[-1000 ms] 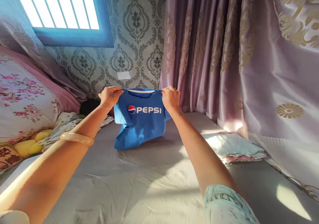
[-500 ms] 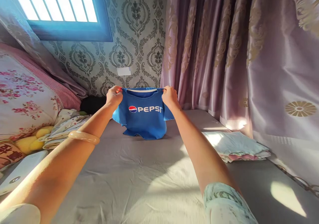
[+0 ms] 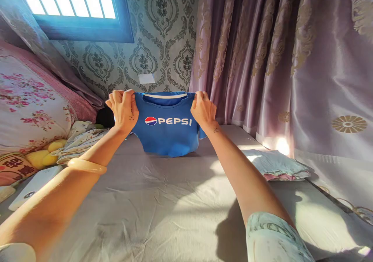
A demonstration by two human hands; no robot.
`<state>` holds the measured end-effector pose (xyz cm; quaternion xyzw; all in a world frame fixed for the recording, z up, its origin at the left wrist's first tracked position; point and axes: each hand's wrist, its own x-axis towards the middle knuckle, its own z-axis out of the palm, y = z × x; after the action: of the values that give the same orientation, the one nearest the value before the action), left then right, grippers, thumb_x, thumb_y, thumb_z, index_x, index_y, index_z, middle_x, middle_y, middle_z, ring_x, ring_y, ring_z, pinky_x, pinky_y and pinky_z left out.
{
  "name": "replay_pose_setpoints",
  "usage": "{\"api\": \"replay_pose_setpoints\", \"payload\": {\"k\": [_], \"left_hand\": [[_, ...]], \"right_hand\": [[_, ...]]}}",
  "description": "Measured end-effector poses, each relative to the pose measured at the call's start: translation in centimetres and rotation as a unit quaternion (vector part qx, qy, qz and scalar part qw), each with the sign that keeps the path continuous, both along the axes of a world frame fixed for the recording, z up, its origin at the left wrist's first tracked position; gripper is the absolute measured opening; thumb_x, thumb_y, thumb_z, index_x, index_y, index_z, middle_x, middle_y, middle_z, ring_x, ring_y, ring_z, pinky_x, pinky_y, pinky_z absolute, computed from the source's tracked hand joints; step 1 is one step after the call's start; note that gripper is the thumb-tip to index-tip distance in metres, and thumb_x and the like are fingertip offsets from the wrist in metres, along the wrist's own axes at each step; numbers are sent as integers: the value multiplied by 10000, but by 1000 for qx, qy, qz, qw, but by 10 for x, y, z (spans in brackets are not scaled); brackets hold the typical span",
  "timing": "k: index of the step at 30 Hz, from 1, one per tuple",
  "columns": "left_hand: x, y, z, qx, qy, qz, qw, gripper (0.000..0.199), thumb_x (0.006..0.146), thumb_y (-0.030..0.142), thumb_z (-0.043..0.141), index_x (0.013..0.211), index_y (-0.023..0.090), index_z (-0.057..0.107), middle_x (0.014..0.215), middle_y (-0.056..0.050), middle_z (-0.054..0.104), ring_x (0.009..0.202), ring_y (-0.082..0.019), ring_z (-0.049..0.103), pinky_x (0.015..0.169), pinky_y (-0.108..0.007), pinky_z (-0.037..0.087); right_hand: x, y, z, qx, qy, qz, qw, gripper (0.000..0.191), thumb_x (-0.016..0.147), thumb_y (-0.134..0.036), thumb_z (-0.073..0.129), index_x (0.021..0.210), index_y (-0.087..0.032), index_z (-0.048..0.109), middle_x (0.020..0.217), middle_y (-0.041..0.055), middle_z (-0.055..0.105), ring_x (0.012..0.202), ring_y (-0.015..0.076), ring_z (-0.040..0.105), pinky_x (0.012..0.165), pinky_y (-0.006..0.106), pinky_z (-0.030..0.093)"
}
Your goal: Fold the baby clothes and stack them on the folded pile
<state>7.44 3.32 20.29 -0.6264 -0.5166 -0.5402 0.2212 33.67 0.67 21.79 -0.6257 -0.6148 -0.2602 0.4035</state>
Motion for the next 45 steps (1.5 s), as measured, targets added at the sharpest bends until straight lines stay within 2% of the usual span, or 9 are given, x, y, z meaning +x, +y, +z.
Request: {"api": "replay_pose_setpoints", "payload": {"k": [4,8,11,13,17,24,28,35,45], "left_hand": [[-22,-38,24,53,50,27,997,379,992,362,324,1226,227,589,1190,-139,506,1187,-326,419,980,-524,267],[-39,-69,66,140,104,76,982,388,1011,352,301,1248,198,566,1160,-89,466,1186,-312,415,973,-543,231],[-46,-72,91,118,163,61,978,376,998,339,325,1222,154,564,1111,-59,452,1203,-313,420,978,-543,231],[-47,-60,93,63,188,42,979,363,979,329,349,1177,139,586,1082,-62,486,1199,-318,435,987,-537,248],[-41,-12,48,-117,229,10,966,308,941,275,377,1072,187,642,1030,-83,600,1094,-290,519,952,-482,334],[-18,60,-109,-315,214,-15,924,334,953,265,340,1090,218,641,1089,-124,641,1072,-305,546,877,-443,386],[-4,73,-167,-329,172,-2,929,388,987,283,266,1183,221,594,1141,-138,631,1092,-307,541,887,-435,373],[2,93,-204,-346,183,4,920,443,1000,398,249,1157,198,611,1130,-164,597,1074,-324,519,865,-430,356],[-2,135,-219,-348,222,16,911,456,1002,391,232,1130,191,620,1119,-172,584,1079,-333,499,872,-436,328]], "right_hand": [[7,-35,25,48,-87,23,995,322,989,-276,312,1119,-161,584,1110,125,627,1026,269,596,829,377,457],[9,-67,65,102,-130,66,984,325,985,-293,331,1078,-160,613,1055,106,659,1021,254,609,856,371,449],[12,-67,88,82,-138,95,982,323,970,-300,365,1037,-165,651,970,81,690,945,233,637,837,349,451],[15,-54,90,29,-138,108,984,310,945,-299,407,1008,-164,679,916,67,707,897,221,648,813,326,453],[20,-10,52,-127,-139,117,975,268,883,-294,488,940,-178,722,906,59,738,909,215,657,787,276,445],[13,44,-89,-346,-120,53,929,321,941,-278,394,1025,-236,701,1119,75,704,997,226,651,802,300,455],[8,52,-145,-374,-106,30,921,411,1011,-303,259,1141,-225,640,1216,104,648,1023,236,639,849,354,456],[14,77,-184,-395,-133,35,908,409,1000,-216,220,1159,-236,597,1216,140,612,1011,257,643,861,390,437],[21,128,-207,-409,-124,76,901,415,991,-192,231,1233,-214,567,1259,182,579,1077,323,621,890,466,431]]}}
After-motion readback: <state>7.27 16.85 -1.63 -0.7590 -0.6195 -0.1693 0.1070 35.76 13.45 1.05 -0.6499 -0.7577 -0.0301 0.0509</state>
